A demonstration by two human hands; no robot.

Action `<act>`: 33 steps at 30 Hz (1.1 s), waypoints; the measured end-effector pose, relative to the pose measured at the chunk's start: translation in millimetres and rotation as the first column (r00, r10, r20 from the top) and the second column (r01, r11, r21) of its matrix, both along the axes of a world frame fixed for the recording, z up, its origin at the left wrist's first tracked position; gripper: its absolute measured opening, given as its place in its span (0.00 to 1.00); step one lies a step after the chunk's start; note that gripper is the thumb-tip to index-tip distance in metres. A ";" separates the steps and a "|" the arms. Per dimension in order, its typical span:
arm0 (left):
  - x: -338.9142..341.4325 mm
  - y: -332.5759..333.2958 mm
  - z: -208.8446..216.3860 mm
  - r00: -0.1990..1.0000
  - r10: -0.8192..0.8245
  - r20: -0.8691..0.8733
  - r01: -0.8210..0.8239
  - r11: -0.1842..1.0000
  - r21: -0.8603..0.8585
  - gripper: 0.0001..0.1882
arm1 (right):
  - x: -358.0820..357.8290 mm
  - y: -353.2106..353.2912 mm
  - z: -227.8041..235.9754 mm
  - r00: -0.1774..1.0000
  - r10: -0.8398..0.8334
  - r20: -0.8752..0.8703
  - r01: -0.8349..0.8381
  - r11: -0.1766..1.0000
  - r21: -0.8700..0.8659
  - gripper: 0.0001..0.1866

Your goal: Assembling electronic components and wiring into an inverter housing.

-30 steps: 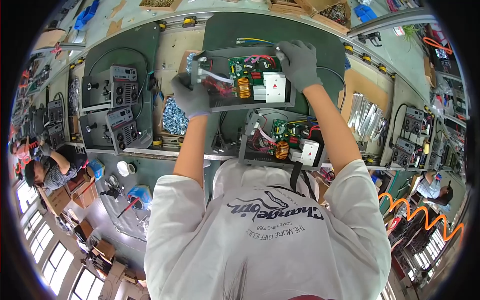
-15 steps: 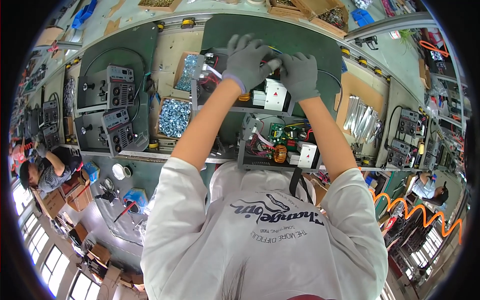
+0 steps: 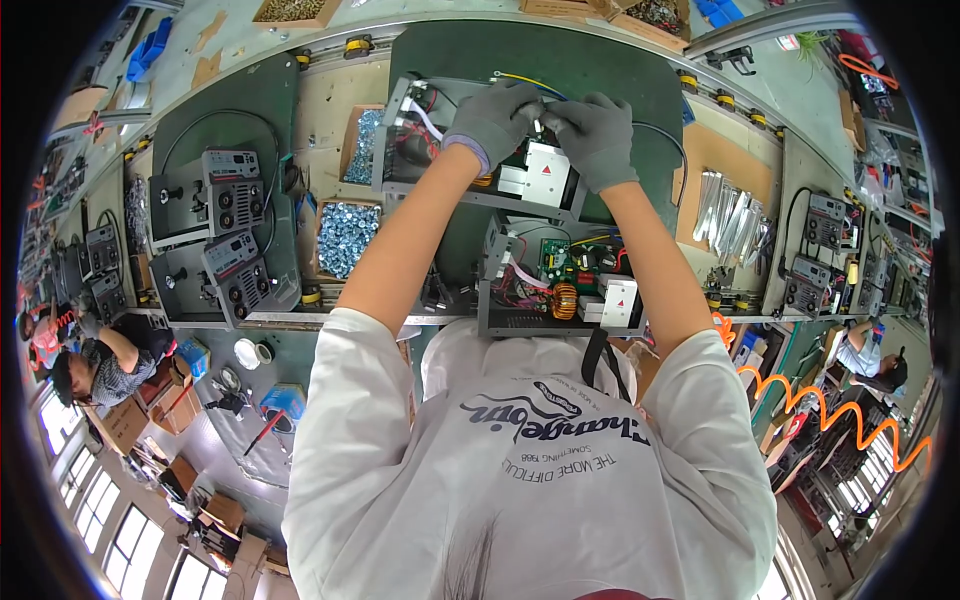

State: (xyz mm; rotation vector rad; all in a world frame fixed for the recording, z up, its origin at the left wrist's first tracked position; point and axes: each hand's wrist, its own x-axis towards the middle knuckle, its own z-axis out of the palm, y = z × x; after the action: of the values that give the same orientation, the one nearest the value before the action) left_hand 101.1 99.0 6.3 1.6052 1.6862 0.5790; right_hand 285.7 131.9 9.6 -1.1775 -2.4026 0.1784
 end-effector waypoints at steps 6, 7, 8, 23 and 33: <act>-12.4 37.5 -7.4 0.821 0.121 -0.558 0.143 0.902 0.407 0.13 | 6.1 -0.8 -1.8 0.982 -0.186 -0.030 0.174 0.956 -0.236 0.07; -16.2 49.0 -9.7 0.642 0.058 -0.764 0.231 0.936 0.265 0.16 | 5.5 3.4 -5.8 0.983 -0.177 -0.052 0.161 0.961 -0.225 0.08; -20.4 60.0 -11.3 0.643 0.059 -0.764 0.230 0.936 0.266 0.16 | 5.7 6.0 -9.0 0.983 -0.168 -0.075 0.149 0.966 -0.213 0.09; -54.6 9.8 9.9 0.712 0.093 -0.696 -0.022 0.994 0.110 0.11 | -42.8 33.9 52.8 0.900 0.023 0.435 0.107 0.956 -0.273 0.12; -52.3 -13.8 5.5 0.733 0.204 -0.649 -0.081 0.973 0.215 0.13 | -40.5 -0.2 47.9 0.824 0.152 0.546 -0.159 0.987 -0.034 0.09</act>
State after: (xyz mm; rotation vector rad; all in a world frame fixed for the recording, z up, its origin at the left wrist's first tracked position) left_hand 48.8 85.2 11.8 1.9693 2.3572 0.2167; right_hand 245.2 131.7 57.5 -1.1373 -2.9961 -0.1518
